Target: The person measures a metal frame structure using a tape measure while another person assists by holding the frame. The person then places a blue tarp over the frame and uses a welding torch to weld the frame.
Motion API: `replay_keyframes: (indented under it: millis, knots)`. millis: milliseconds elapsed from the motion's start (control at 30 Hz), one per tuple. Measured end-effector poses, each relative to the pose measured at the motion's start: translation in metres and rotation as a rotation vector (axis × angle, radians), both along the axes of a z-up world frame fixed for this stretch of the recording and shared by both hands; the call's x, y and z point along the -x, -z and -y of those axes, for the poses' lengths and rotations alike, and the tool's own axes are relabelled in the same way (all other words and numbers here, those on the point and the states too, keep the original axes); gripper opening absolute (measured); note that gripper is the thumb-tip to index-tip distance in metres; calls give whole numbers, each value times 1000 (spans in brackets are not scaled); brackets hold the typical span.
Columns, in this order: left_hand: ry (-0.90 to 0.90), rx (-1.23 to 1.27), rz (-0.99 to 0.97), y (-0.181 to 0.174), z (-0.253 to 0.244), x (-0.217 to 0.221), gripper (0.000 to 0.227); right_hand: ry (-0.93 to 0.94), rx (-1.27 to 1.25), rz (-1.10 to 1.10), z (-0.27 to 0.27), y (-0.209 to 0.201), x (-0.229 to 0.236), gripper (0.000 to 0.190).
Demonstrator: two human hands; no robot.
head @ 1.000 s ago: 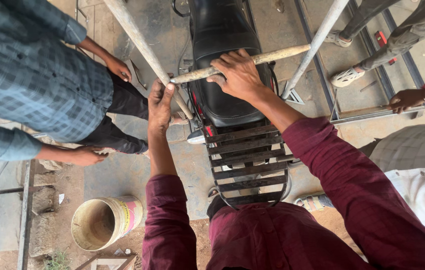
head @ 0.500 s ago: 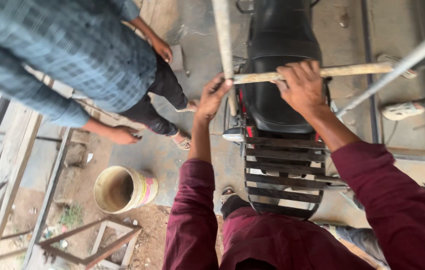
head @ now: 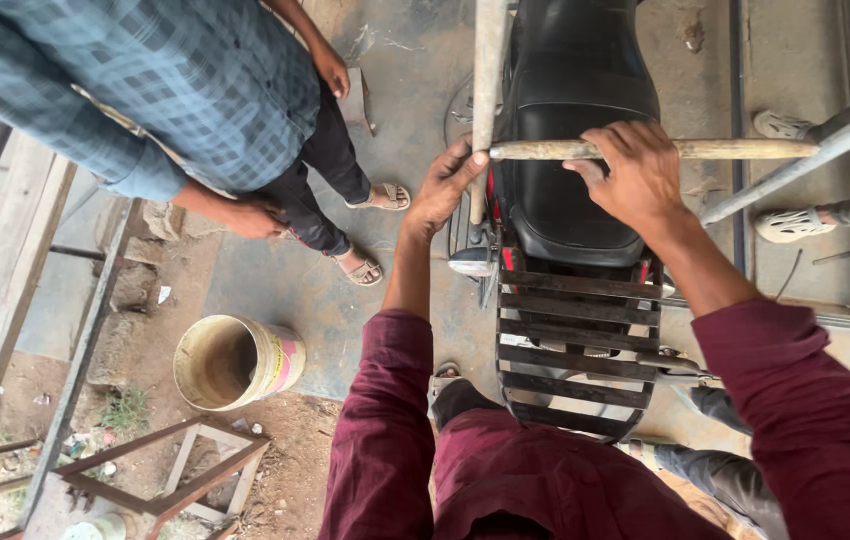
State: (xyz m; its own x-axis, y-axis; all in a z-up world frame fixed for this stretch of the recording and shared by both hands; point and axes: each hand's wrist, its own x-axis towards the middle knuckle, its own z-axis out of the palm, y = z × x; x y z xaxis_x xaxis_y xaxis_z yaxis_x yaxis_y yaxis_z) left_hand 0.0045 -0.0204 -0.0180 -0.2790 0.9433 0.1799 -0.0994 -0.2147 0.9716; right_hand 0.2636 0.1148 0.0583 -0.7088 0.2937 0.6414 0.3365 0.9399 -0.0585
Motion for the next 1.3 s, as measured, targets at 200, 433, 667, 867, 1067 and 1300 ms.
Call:
replay_keyframes:
  millis: [200, 433, 667, 867, 1067, 1300]
  knots:
    - [6, 31, -39, -7, -3, 8, 47, 61, 33, 79, 3, -19, 11, 32]
    - [71, 53, -37, -7, 1, 9, 45, 79, 143, 180, 2, -17, 2, 31]
    - [59, -12, -114, -2, -2, 12, 43, 154, 203, 176, 15, -17, 6, 32]
    - [92, -10, -198, -2, 2, 15, 42, 209, 650, 510, -9, -61, 9, 36]
    - [173, -37, -136, -8, -4, 20, 45, 245, 55, 307, 22, -28, 12, 23]
    - [153, 6, -250, -14, 7, 21, 42, 227, 591, 575, 3, -74, 15, 34]
